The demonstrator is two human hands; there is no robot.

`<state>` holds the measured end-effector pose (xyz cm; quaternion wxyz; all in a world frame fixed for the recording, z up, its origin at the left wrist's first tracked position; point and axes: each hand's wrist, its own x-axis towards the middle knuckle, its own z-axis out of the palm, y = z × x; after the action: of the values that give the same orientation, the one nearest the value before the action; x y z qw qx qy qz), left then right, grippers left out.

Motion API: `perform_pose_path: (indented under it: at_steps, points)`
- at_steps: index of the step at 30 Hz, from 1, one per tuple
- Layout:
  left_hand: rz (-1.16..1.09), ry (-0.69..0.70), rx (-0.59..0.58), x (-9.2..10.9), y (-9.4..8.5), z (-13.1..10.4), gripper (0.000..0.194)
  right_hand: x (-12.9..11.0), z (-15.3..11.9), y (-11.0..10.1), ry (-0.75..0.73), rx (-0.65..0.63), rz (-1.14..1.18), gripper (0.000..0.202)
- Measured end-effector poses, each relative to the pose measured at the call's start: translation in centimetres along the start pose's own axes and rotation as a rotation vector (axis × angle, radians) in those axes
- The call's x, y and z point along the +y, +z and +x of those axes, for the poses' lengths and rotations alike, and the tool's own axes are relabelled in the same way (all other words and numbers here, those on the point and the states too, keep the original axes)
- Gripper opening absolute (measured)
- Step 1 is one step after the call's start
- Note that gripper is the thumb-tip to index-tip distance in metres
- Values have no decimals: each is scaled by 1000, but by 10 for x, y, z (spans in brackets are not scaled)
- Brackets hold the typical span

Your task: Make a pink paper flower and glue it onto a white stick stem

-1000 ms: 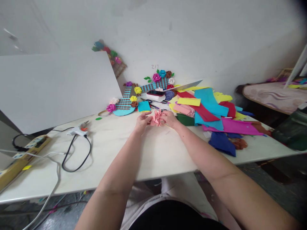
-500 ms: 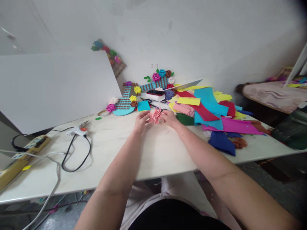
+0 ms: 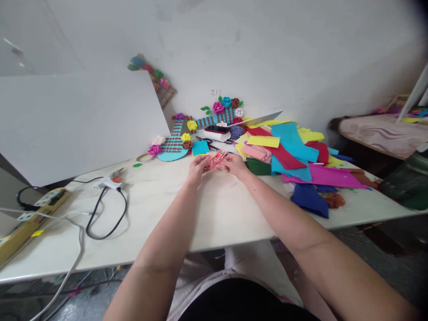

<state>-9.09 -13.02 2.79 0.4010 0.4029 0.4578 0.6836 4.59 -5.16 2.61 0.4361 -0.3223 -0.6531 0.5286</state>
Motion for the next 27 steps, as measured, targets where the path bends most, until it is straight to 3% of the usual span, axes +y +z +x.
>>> perform_pose_path:
  at_steps: [9,16,27]
  points:
    - [28,27,61,-1,-2,3,44,5,4,-1,-49,-21,11,17]
    - [9,8,67,-2,-5,4,48,5,5,-7,-12,-76,-2,9]
    - [22,-94,-74,-6,-7,6,37,7,5,-7,43,-152,82,9]
